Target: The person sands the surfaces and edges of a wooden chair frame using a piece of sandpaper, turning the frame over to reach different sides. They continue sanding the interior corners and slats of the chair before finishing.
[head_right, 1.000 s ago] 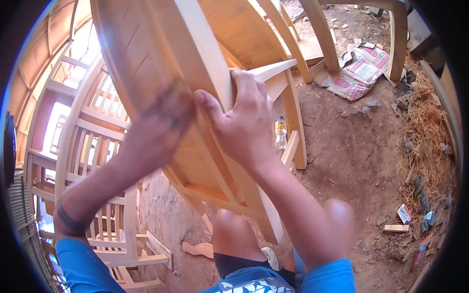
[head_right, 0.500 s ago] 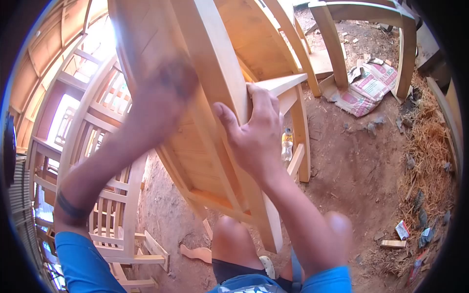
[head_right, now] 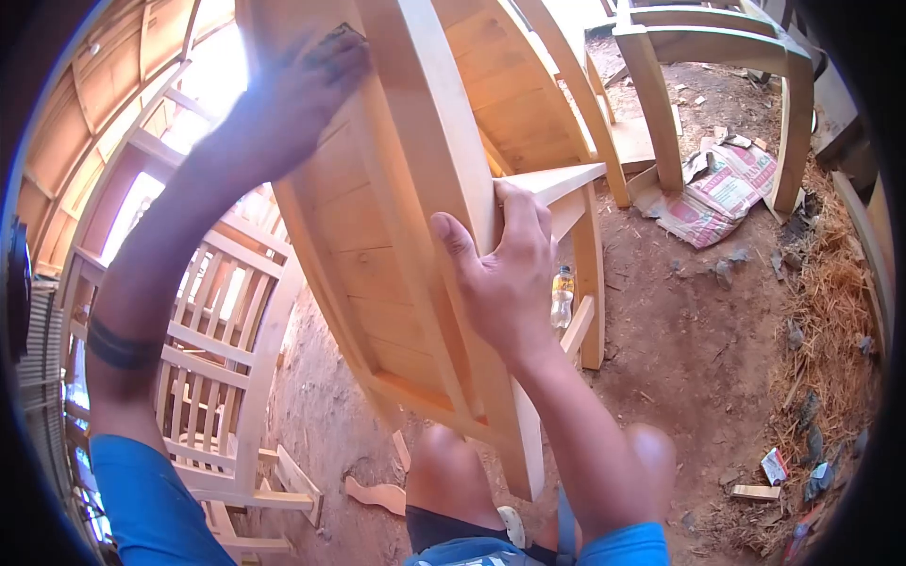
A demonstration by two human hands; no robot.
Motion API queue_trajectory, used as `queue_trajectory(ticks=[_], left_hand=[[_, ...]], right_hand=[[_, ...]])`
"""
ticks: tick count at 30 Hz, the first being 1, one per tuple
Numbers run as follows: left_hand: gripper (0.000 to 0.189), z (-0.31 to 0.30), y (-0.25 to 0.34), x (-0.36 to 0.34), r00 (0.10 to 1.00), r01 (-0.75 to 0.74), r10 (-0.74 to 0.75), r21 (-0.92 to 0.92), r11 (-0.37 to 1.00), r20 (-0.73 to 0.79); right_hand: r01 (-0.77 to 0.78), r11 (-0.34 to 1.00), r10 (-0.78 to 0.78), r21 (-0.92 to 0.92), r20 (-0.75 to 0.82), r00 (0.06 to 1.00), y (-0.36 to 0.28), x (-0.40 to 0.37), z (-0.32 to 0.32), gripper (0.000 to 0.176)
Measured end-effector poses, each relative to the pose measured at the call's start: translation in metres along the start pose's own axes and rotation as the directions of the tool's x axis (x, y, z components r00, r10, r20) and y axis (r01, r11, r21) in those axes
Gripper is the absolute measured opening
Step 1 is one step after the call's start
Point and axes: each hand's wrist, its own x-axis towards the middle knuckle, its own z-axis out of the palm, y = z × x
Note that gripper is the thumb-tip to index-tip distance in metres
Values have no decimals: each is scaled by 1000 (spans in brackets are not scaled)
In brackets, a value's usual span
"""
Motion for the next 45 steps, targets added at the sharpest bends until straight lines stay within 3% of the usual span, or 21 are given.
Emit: queue_trajectory(ticks=[2, 3, 6, 7, 9, 11, 14, 15, 16, 17, 18, 19, 20, 21, 24, 27, 30, 33, 37, 41, 45], left_hand=[[38, -17, 47, -2, 983, 22, -17, -25, 999, 184], [38, -25, 64, -4, 953, -288, 295, -98, 953, 72], [37, -4, -2, 6, 990, 117, -100, -185, 976, 96], [35, -7, -24, 15, 988, -57, 79, 167, 984, -131], [36, 4, 15, 4, 998, 51, -46, 96, 994, -47], [37, -31, 63, 0, 955, -207, 201, 5, 978, 217], [38, 3, 26, 2, 997, 11, -14, -34, 999, -76], [37, -2, -4, 13, 1000, 6, 0, 180, 984, -32], [35, -4, -20, 11, 1000, 15, -18, 229, 973, 11], [33, 0, -2, 7, 999, 23, -28, 142, 990, 32], [31, 7, 46, -2, 997, -14, 15, -15, 1000, 75], [30, 11, 92, -13, 990, -97, 111, -146, 985, 91], [28, 16, 109, -16, 983, -141, 165, -249, 958, 78], [27, 13, 105, -12, 987, -125, 147, -283, 951, 58], [24, -12, 40, 3, 994, 111, -109, 96, 989, -30], [26, 33, 122, 18, 960, -85, 49, 121, 989, 276], [28, -10, 78, 7, 938, 4, -9, 17, 1000, 346], [30, -13, 67, 11, 932, 87, -131, 143, 986, 337], [33, -8, 86, 10, 906, -20, -3, 50, 999, 423], [28, -38, 52, -12, 959, 167, -223, 287, 943, 176], [19, 12, 70, -56, 985, 168, -153, 296, 940, -75]], right_hand=[[26, 999, -27, -45, -23, 999, 6, 1, 2, 64], [38, 998, -40, -53, -21, 999, 6, 2, 2, 63], [55, 997, -57, -61, -32, 998, 10, 2, 4, 62], [54, 996, -56, -64, -31, 998, 10, 0, 4, 61], [39, 998, -40, -49, -11, 999, 7, -3, 3, 60], [30, 998, -31, -60, -18, 999, 4, 2, 0, 59], [28, 995, -31, -94, -37, 999, 4, 1, 2, 54], [43, 996, -47, -80, -43, 998, 4, 3, 2, 52], [47, 991, -49, -121, -11, 999, -3, 3, -1, 48], [94, 988, -95, -122, -1, 995, 8, 5, 2, 46], [31, 999, -31, -26, -5, 1000, 7, 3, 4, 46], [17, 997, -15, -80, 25, 1000, 3, 2, 1, 46], [79, 997, -79, 10, -63, 995, 29, 2, 9, 46], [-27, 1000, 26, 13, 27, 999, 20, 3, 3, 48], [12, 978, -23, 211, 52, 998, 37, 0, 7, 49], [5, 963, -31, 271, 94, 995, 33, -7, -1, 49], [-28, 944, -15, 328, 128, 992, 51, 1, 8, 49], [-43, 952, 10, 304, 110, 994, 58, 5, 8, 50], [-61, 979, 67, 195, -23, 997, 61, 9, 13, 51], [-27, 990, 26, 138, 8, 1000, 40, 5, 14, 57], [-8, 997, 0, 83, 91, 996, 18, -2, 7, 63]])
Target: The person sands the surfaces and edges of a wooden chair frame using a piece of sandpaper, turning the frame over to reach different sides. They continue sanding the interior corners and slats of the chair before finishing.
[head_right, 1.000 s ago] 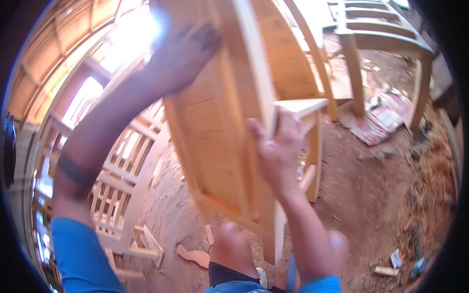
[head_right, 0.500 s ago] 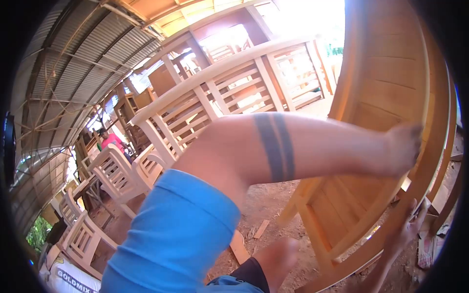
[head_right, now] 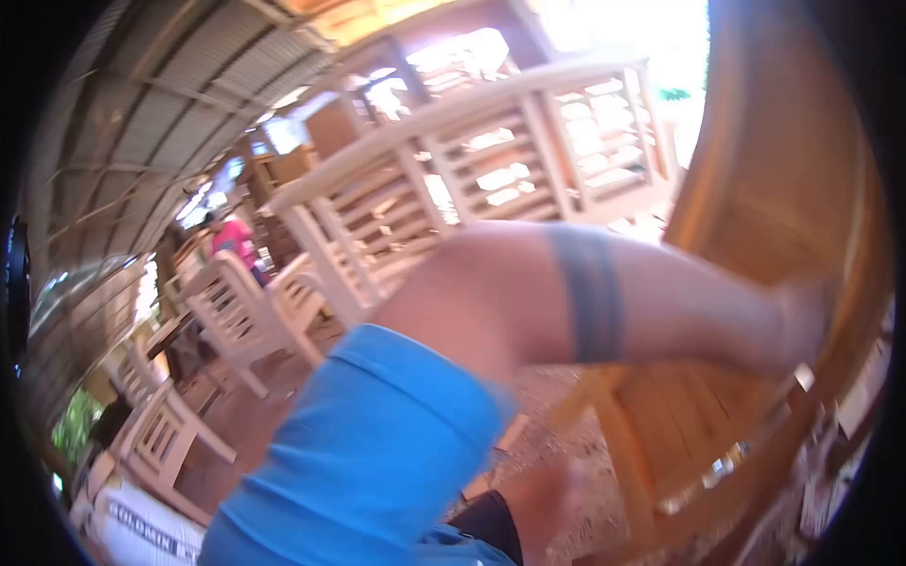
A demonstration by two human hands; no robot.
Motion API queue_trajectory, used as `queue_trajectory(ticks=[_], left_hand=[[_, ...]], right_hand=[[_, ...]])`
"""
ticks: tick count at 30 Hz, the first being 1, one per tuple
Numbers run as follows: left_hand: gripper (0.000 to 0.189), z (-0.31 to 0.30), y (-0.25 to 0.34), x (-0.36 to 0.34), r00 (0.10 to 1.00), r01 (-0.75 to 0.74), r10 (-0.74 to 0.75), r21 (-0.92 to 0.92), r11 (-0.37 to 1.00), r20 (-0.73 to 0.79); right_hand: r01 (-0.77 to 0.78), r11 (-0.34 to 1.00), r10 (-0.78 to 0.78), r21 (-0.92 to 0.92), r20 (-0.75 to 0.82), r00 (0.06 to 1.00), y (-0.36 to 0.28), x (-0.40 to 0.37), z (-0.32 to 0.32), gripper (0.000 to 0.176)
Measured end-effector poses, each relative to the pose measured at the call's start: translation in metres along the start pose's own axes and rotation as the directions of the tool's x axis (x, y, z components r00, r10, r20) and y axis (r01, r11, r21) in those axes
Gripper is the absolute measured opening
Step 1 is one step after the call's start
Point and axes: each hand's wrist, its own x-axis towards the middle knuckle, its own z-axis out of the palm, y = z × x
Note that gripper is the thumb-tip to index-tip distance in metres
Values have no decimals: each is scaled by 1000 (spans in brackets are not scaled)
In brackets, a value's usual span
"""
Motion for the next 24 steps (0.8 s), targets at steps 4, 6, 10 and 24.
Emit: queue_trajectory(ticks=[4, 6, 10, 24], left_hand=[[19, -24, -4, 32, 995, -93, 96, -316, 944, -8], [26, -36, 23, 23, 928, -232, 343, -494, 838, 147], [36, -28, -16, 51, 958, -165, 221, -277, 946, 185], [44, -46, 4, 16, 999, -26, 44, -579, 815, 16]], right_hand=[[16, 986, -18, -163, -15, 1000, -32, -7, -4, 69], [21, 979, -29, -201, -36, 999, -23, 1, -1, 51], [25, 998, -30, -62, -75, 997, 0, 11, -1, 55], [-3, 998, -2, -62, -90, 996, -12, 1, -3, 62]])
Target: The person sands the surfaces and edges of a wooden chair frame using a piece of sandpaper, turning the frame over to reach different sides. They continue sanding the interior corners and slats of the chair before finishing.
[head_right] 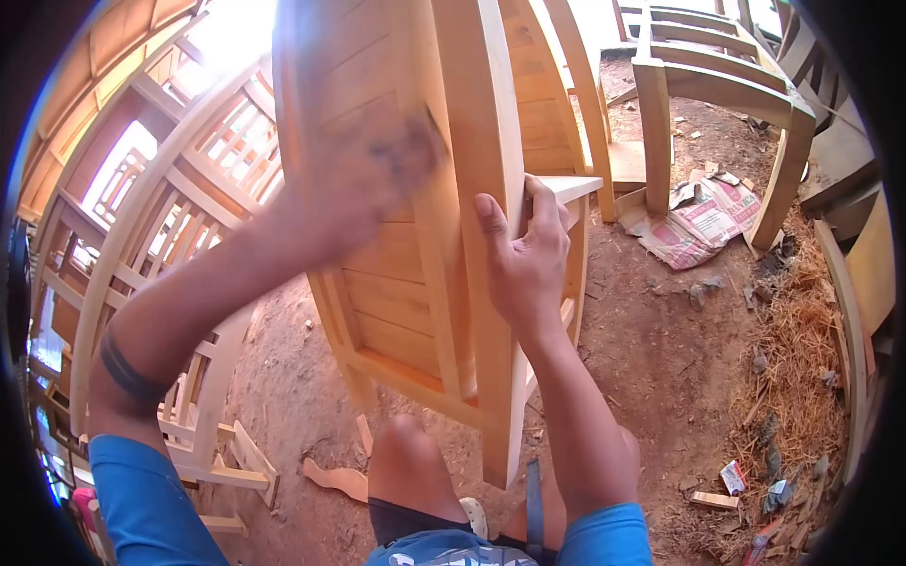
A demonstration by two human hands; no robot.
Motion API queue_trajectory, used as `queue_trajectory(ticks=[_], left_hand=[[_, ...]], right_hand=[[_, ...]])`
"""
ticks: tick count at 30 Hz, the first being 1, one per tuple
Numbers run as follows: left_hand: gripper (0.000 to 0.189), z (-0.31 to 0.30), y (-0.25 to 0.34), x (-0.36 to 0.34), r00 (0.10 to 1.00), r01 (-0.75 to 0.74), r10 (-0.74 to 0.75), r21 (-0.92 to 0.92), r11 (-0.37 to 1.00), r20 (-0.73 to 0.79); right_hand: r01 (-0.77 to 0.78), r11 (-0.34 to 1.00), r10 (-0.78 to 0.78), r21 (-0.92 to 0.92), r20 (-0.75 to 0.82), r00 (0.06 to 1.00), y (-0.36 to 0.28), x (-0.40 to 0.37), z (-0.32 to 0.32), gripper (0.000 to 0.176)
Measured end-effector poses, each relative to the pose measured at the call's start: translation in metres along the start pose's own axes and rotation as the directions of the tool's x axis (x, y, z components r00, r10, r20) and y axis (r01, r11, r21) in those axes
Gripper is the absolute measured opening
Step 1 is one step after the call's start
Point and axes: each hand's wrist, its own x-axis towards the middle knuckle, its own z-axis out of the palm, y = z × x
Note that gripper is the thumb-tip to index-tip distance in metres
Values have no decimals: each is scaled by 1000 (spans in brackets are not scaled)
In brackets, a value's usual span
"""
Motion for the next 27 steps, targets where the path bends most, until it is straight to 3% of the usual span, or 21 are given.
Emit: queue_trajectory(ticks=[3, 7, 8, 11, 12, 15, 17, 19, 22, 23, 25, 27], left_hand=[[44, 4, 23, 4, 975, -111, 39, 331, 937, 217], [41, -2, 29, -4, 989, -78, 58, 144, 986, 134], [44, -4, 8, 3, 999, -39, 33, 217, 975, 35], [48, 9, 59, -5, 942, -98, 53, 121, 988, 331], [47, 2, 73, -13, 945, -256, 238, 50, 965, 226], [48, 4, 34, -9, 989, 3, -4, 6, 1000, 151], [48, 5, 28, -9, 990, -112, 94, 166, 980, 109], [49, 12, 66, -23, 964, -174, 153, 78, 982, 219], [47, 18, 45, -35, 999, -14, 14, -3, 1000, -45], [49, 11, 24, -44, 960, 217, -194, -98, 971, 204], [54, 19, 23, -57, 909, 400, -395, 10, 916, -130], [56, 33, 58, -70, 878, 414, -458, -260, 872, -137]], right_hand=[[-4, 1000, 4, -2, -2, 1000, 3, -3, 1, 65], [6, 1000, -6, 14, 10, 1000, 0, -2, -1, 68], [1, 1000, -1, -1, 2, 1000, 1, -1, -1, 69], [-7, 1000, 6, -28, -29, 1000, 2, -2, 0, 70], [1, 1000, -2, -25, -35, 999, 2, -2, 1, 71], [12, 1000, -13, -11, -32, 999, 4, 0, 1, 72], [9, 1000, -9, -3, -28, 1000, 6, -3, 1, 72], [17, 1000, -17, 2, -22, 1000, 4, -1, 1, 71], [18, 1000, -18, -5, -11, 1000, 3, -1, 0, 68], [13, 1000, -13, 13, -10, 1000, 3, -1, 0, 67], [7, 999, -6, 38, -21, 1000, 3, 0, 1, 64], [16, 998, -15, 65, -21, 1000, 4, 0, 2, 61]])
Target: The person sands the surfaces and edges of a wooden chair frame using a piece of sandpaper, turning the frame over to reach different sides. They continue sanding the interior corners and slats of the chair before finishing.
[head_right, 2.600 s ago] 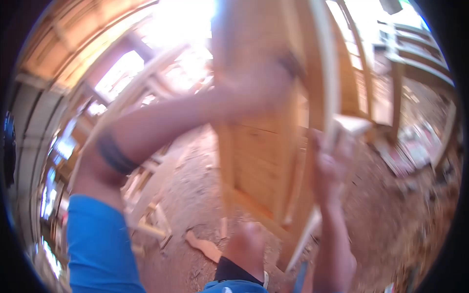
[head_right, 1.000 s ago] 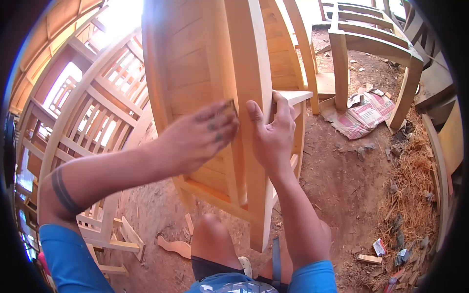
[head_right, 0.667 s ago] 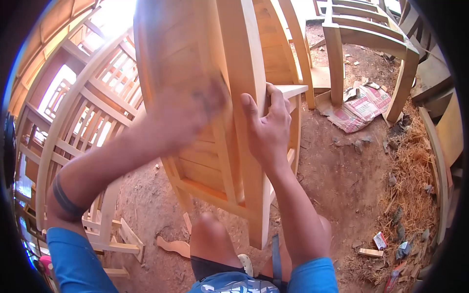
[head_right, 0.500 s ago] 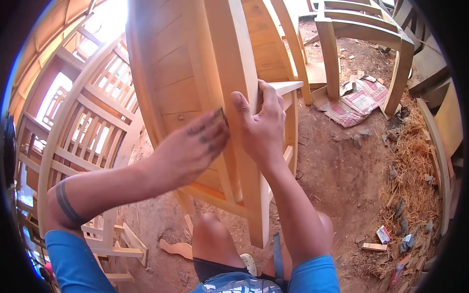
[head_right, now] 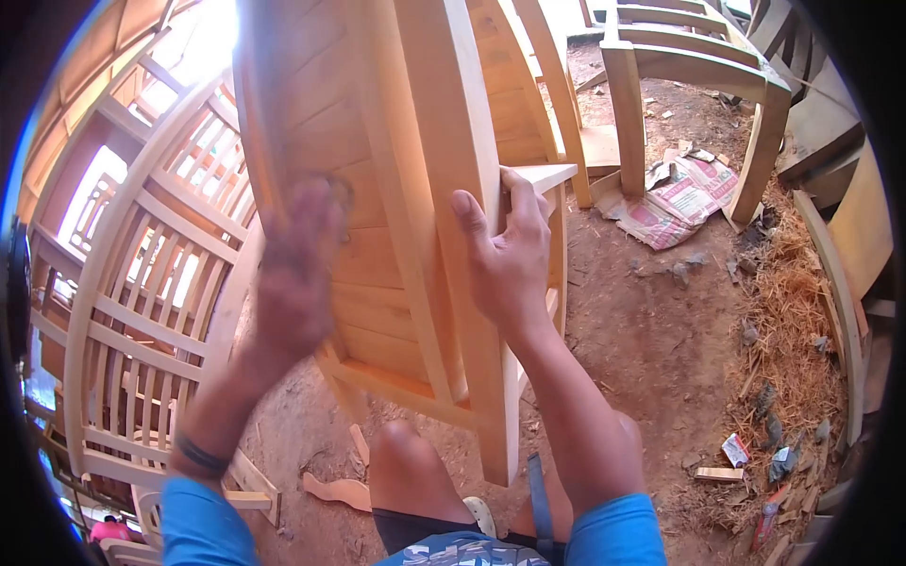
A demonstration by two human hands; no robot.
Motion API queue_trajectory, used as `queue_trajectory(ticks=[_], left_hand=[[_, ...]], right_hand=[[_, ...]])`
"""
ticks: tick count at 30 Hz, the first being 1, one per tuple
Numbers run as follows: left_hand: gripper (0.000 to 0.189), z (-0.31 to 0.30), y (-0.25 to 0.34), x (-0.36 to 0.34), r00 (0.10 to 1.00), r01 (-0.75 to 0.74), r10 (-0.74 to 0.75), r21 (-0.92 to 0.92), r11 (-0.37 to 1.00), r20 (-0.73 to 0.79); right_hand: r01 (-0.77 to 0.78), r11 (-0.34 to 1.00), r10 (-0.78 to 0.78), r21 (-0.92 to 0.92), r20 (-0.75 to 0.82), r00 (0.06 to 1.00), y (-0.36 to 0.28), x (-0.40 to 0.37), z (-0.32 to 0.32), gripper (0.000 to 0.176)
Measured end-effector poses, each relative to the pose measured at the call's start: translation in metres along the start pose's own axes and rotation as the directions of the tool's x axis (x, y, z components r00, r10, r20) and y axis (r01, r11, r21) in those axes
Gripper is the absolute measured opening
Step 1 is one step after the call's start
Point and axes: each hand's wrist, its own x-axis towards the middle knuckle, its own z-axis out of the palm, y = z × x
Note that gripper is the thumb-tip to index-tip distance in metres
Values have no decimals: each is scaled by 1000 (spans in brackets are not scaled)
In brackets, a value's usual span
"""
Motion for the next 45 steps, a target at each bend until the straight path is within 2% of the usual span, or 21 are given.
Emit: queue_trajectory(ticks=[1, 3, 5, 8, 10, 14, 17, 19, 21, 23, 24, 26, 28, 30, 33, 35, 38, 41, 44, 45], left_hand=[[58, 11, 16, -18, 999, 31, -32, -129, 991, -6], [59, 47, 61, -45, 989, 48, 4, -340, 939, 149], [62, 62, 96, -56, 980, 183, -129, -434, 882, 151], [67, 77, 109, -54, 979, 200, -197, -353, 914, 46], [67, 79, 76, -8, 967, 250, -256, -271, 930, 14], [60, 52, -7, 113, 956, 120, -193, -305, 945, -221], [61, 54, 1, 101, 964, 109, -172, -288, 952, -203], [65, 58, 40, 37, 986, 120, -155, -397, 910, -58], [68, 84, 82, -42, 986, 163, -143, -374, 913, 81], [68, 86, 90, -66, 987, 156, -129, -353, 923, 99], [69, 86, 91, -70, 985, 160, -128, -350, 923, 113], [64, 67, 49, -1, 977, 211, -211, -353, 912, 38], [60, 58, 0, 74, 973, 133, -175, -251, 959, -154], [57, 42, -32, 130, 956, 114, -189, -309, 944, -223], [54, 43, -18, 102, 987, 51, -69, -123, 991, -144], [54, 44, 4, 36, 986, -161, 161, 19, 987, 37], [60, 23, 10, 4, 832, -528, 511, 25, 849, 215], [57, -6, -35, 89, 886, -451, 355, 376, 809, 299], [55, -22, -41, 109, 902, -431, 366, 541, 723, 229], [55, -18, -34, 91, 838, -543, 460, 368, 755, 292]], right_hand=[[7, 1000, -7, 18, 0, 1000, 0, 0, 2, 59], [5, 1000, -5, 11, 7, 1000, -2, 1, 2, 56], [15, 1000, -15, -5, 20, 1000, -2, 1, 0, 53], [-34, 999, 34, -6, 31, 999, 1, 1, -1, 52], [-6, 999, 6, -33, 14, 1000, 0, 3, 0, 51], [-51, 999, 50, 18, 54, 997, -3, 0, -1, 51], [-47, 998, 46, 34, 33, 998, -6, -1, 1, 50], [-19, 1000, 19, 15, 24, 1000, -4, 0, 2, 49], [-6, 1000, 6, 7, 13, 1000, -1, -1, 1, 49], [-3, 1000, 3, -5, 10, 1000, -1, 1, 2, 49], [-2, 1000, 2, 8, 8, 1000, -3, 3, 3, 49], [-20, 1000, 19, 23, 21, 1000, -5, 0, 2, 49], [-6, 1000, 6, 24, 24, 1000, -5, 1, 2, 49], [0, 1000, 0, 13, 19, 1000, -4, 2, 1, 49], [-20, 1000, 20, -12, 18, 1000, -3, 2, 0, 49], [-33, 999, 33, -7, -6, 999, -1, 1, 1, 50], [23, 1000, -23, -6, -39, 999, 0, 1, 3, 51], [-30, 999, 30, -18, 10, 999, -6, 1, 1, 53], [20, 995, -17, -97, 27, 999, -6, 2, -2, 55], [1, 996, 1, -86, 19, 1000, -4, 0, -2, 55]])
